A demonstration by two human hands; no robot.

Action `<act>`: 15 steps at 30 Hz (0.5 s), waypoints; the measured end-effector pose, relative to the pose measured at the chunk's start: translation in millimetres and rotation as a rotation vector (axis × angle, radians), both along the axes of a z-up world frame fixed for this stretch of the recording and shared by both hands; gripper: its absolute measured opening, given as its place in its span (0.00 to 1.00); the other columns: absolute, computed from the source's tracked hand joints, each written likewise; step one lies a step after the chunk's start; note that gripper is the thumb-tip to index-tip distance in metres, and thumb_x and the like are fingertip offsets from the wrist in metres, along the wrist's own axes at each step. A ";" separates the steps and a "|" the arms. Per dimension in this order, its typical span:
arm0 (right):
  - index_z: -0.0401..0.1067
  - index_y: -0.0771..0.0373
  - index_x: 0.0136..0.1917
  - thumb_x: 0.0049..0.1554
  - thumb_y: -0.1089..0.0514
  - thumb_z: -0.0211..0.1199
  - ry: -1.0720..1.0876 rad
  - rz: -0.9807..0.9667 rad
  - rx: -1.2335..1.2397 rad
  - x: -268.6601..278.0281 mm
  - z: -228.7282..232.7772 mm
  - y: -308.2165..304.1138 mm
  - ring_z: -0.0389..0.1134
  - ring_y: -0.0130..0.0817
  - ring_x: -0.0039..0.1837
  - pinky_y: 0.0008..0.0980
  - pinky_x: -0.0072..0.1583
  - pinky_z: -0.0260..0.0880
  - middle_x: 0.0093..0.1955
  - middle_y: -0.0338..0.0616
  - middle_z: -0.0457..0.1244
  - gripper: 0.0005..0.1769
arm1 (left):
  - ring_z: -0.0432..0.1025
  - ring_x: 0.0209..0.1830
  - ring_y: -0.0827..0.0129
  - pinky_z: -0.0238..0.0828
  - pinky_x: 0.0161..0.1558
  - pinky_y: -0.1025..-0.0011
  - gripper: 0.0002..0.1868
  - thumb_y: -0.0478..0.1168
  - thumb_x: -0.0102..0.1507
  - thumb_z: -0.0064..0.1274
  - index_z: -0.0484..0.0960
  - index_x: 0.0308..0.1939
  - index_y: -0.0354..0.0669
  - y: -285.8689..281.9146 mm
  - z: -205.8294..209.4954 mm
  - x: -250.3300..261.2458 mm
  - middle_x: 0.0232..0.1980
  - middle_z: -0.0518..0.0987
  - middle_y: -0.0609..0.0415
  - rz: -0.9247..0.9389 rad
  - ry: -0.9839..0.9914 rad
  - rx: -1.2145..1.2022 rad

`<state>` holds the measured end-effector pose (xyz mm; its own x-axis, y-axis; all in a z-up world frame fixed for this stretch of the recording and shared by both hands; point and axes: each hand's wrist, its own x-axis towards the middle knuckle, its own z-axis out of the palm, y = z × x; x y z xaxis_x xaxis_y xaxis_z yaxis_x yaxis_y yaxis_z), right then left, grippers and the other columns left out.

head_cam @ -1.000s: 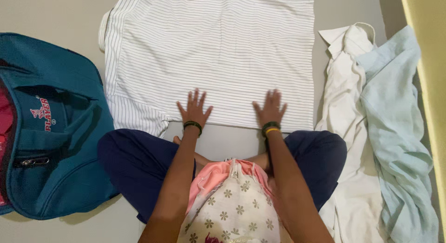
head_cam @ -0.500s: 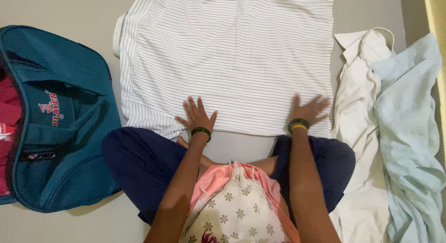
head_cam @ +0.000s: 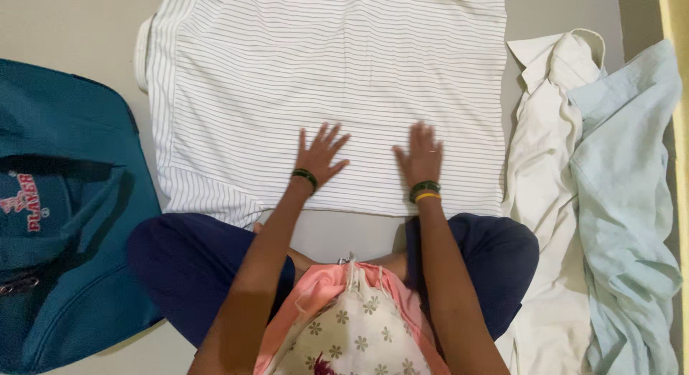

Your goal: The person smooths a striped shirt on the floor, folds the sleeves and sides inward, and brings the bottom up to complete a rectangular fold.

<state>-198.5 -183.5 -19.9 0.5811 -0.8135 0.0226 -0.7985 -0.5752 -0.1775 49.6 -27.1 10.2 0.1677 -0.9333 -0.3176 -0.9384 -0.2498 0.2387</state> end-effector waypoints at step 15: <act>0.55 0.59 0.81 0.66 0.39 0.51 0.006 -0.047 0.050 50.6 19.5 26.7 0.33 0.47 0.88 0.66 0.79 0.33 0.86 0.56 0.38 0.37 | 0.33 0.85 0.61 0.20 0.76 0.34 0.40 0.64 0.70 0.43 0.53 0.82 0.56 16.8 -26.4 39.3 0.85 0.40 0.50 0.542 -0.081 -0.192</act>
<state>-148.0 -156.7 -0.4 0.5422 -0.8400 -0.0224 -0.8257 -0.5276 -0.1998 88.9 -10.3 -16.2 0.6544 -0.7469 -0.1174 -0.7056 -0.6591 0.2604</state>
